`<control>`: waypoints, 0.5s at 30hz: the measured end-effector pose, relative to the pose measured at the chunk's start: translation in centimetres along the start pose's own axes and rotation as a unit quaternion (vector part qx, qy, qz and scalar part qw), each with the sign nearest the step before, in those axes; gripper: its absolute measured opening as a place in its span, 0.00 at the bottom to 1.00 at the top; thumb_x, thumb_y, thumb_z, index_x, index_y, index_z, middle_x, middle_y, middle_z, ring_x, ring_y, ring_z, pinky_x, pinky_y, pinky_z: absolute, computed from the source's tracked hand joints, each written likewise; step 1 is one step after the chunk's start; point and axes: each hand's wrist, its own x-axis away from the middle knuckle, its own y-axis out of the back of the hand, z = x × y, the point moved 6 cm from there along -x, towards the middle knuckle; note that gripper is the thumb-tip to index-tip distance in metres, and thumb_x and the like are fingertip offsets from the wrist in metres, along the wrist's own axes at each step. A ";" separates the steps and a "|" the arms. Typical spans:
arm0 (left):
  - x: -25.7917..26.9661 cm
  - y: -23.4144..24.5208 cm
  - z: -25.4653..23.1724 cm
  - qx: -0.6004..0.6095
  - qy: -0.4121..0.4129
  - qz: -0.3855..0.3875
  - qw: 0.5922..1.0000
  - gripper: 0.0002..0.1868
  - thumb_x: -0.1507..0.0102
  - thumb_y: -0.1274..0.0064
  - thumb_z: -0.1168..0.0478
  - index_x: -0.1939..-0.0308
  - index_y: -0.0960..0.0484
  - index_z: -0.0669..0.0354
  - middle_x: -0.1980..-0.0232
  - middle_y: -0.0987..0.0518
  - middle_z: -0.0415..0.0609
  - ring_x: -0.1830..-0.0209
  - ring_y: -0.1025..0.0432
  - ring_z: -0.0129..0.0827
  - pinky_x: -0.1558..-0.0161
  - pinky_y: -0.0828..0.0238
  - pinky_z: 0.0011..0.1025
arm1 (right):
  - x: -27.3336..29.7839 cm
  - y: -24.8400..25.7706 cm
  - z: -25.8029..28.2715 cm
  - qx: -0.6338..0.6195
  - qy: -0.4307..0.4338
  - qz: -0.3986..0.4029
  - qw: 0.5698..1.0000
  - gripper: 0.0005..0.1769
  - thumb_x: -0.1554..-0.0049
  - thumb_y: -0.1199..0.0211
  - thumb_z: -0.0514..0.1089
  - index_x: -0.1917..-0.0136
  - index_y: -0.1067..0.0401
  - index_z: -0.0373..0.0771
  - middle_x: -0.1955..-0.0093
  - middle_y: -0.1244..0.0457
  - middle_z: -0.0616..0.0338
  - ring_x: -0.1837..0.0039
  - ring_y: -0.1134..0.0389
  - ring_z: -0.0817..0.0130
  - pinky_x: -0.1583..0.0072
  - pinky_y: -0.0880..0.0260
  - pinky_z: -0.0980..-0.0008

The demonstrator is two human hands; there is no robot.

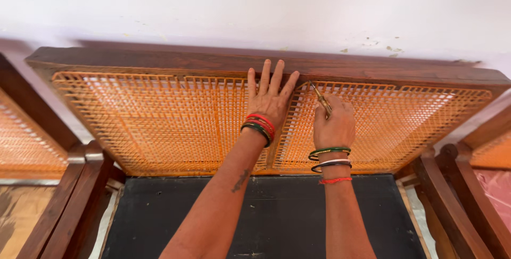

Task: The person uses a small metal tool to pry and adjust the woven cane panels on the backrest of a wooden chair. They work along the bottom and side edges of the cane, then move to the top edge, applying pressure to reseat the material within the wooden frame.

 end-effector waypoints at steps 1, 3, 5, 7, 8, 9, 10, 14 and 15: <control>0.2 0.4 0.3 0.055 -0.002 -0.026 0.998 0.41 0.36 0.56 0.65 0.21 0.53 0.38 0.16 0.58 0.50 0.17 0.67 0.50 0.26 0.81 0.63 | -0.2 -0.4 -1.0 -0.098 -0.097 0.046 0.989 0.13 0.40 0.36 0.48 0.46 0.23 0.39 0.62 0.34 0.55 0.63 0.32 0.61 0.62 0.32 0.61; 0.4 0.6 0.2 0.096 -0.002 -0.033 0.995 0.41 0.35 0.55 0.63 0.21 0.53 0.36 0.16 0.59 0.51 0.16 0.67 0.50 0.25 0.82 0.62 | 0.5 -2.0 -2.3 -0.288 -0.284 0.134 0.904 0.16 0.43 0.38 0.46 0.45 0.25 0.36 0.67 0.34 0.62 0.69 0.33 0.68 0.66 0.33 0.63; 0.4 0.3 0.2 0.062 0.007 -0.003 0.998 0.44 0.37 0.54 0.64 0.19 0.55 0.34 0.16 0.59 0.50 0.16 0.68 0.49 0.25 0.82 0.60 | 1.8 -3.2 -2.4 -0.345 -0.403 0.195 0.825 0.15 0.41 0.39 0.47 0.44 0.28 0.38 0.70 0.36 0.59 0.73 0.37 0.67 0.70 0.40 0.61; 0.3 0.4 0.2 0.050 0.001 0.007 0.999 0.45 0.36 0.54 0.64 0.19 0.57 0.35 0.16 0.59 0.50 0.17 0.68 0.49 0.25 0.82 0.61 | 2.2 -3.9 -2.3 -0.366 -0.456 0.204 0.785 0.15 0.36 0.41 0.50 0.45 0.28 0.35 0.70 0.38 0.57 0.72 0.40 0.66 0.69 0.43 0.59; 0.4 0.3 0.2 0.043 -0.001 0.012 0.999 0.45 0.36 0.54 0.63 0.18 0.57 0.35 0.16 0.59 0.50 0.17 0.68 0.49 0.25 0.82 0.62 | 2.2 -4.0 -2.1 -0.359 -0.453 0.187 0.794 0.19 0.32 0.43 0.52 0.47 0.26 0.32 0.68 0.39 0.57 0.69 0.40 0.66 0.67 0.42 0.59; 0.4 0.4 0.2 0.056 -0.002 0.005 0.998 0.45 0.36 0.53 0.62 0.19 0.57 0.35 0.16 0.59 0.50 0.17 0.68 0.49 0.25 0.82 0.61 | 2.2 -4.0 -2.1 -0.353 -0.450 0.169 0.803 0.24 0.28 0.45 0.54 0.48 0.25 0.29 0.67 0.40 0.56 0.67 0.40 0.66 0.65 0.41 0.58; 0.4 0.3 0.2 0.069 -0.003 -0.001 0.998 0.44 0.36 0.53 0.60 0.19 0.57 0.35 0.16 0.59 0.50 0.17 0.68 0.49 0.25 0.82 0.61 | 1.5 -3.5 -1.8 -0.274 -0.381 0.161 0.868 0.21 0.29 0.45 0.52 0.48 0.25 0.31 0.65 0.38 0.54 0.64 0.38 0.62 0.61 0.38 0.57; 0.2 -0.2 0.2 0.068 0.010 -0.022 0.997 0.43 0.34 0.53 0.58 0.18 0.57 0.43 0.15 0.58 0.48 0.16 0.67 0.48 0.23 0.81 0.62 | 0.1 -1.4 -0.1 -0.085 -0.197 0.122 0.969 0.14 0.34 0.43 0.47 0.46 0.23 0.35 0.58 0.33 0.48 0.56 0.31 0.51 0.54 0.33 0.52; 0.1 -0.4 0.1 0.072 0.008 -0.020 0.997 0.43 0.34 0.53 0.58 0.18 0.57 0.44 0.15 0.58 0.48 0.16 0.67 0.48 0.23 0.82 0.62 | 0.0 -0.9 0.3 -0.076 -0.182 0.112 0.974 0.14 0.36 0.41 0.46 0.45 0.23 0.35 0.57 0.33 0.47 0.55 0.31 0.51 0.54 0.32 0.51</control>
